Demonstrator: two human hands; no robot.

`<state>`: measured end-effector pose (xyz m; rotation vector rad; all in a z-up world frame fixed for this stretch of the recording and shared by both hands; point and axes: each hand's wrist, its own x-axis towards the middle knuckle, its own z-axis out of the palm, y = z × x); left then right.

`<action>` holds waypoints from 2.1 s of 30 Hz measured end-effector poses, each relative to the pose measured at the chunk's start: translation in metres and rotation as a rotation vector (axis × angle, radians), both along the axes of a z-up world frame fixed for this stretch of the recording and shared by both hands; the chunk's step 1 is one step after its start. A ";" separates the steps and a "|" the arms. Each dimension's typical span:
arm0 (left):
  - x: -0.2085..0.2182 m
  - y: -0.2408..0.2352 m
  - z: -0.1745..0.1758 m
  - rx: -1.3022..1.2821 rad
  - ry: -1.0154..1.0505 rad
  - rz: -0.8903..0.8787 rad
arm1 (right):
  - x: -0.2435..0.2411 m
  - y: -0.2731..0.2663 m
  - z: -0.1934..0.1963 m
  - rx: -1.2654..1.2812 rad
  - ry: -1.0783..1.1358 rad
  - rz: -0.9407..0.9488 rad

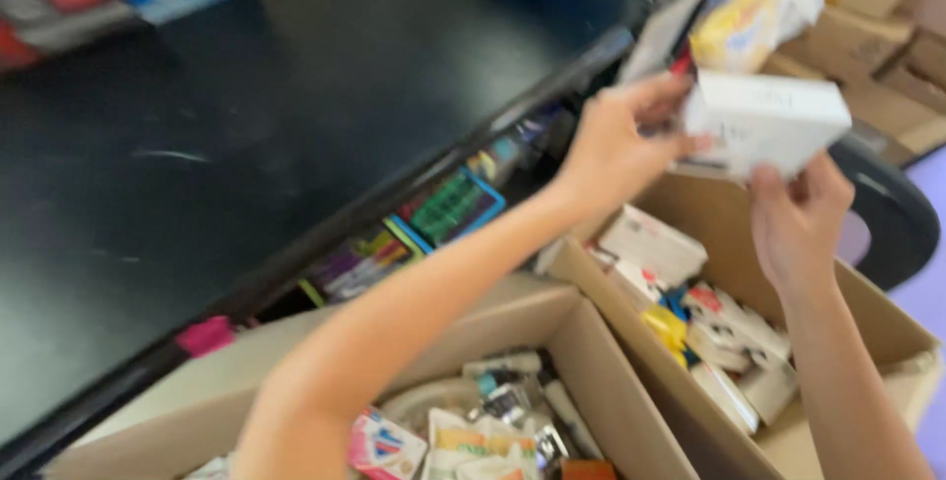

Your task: Sorting and placing various personal care products from a cardboard box onto store shelves.

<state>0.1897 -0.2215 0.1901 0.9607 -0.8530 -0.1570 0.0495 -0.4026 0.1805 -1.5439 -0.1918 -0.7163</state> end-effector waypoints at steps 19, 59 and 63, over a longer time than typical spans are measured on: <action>0.325 0.219 0.147 -0.073 -0.315 1.152 | 0.486 0.246 0.141 0.250 -0.347 0.095; 0.382 0.228 0.137 1.083 -0.248 1.108 | 0.580 0.239 0.135 -0.518 0.208 -0.202; 0.359 0.230 0.144 1.084 -0.257 1.208 | 0.587 0.230 0.125 -0.420 0.112 -0.041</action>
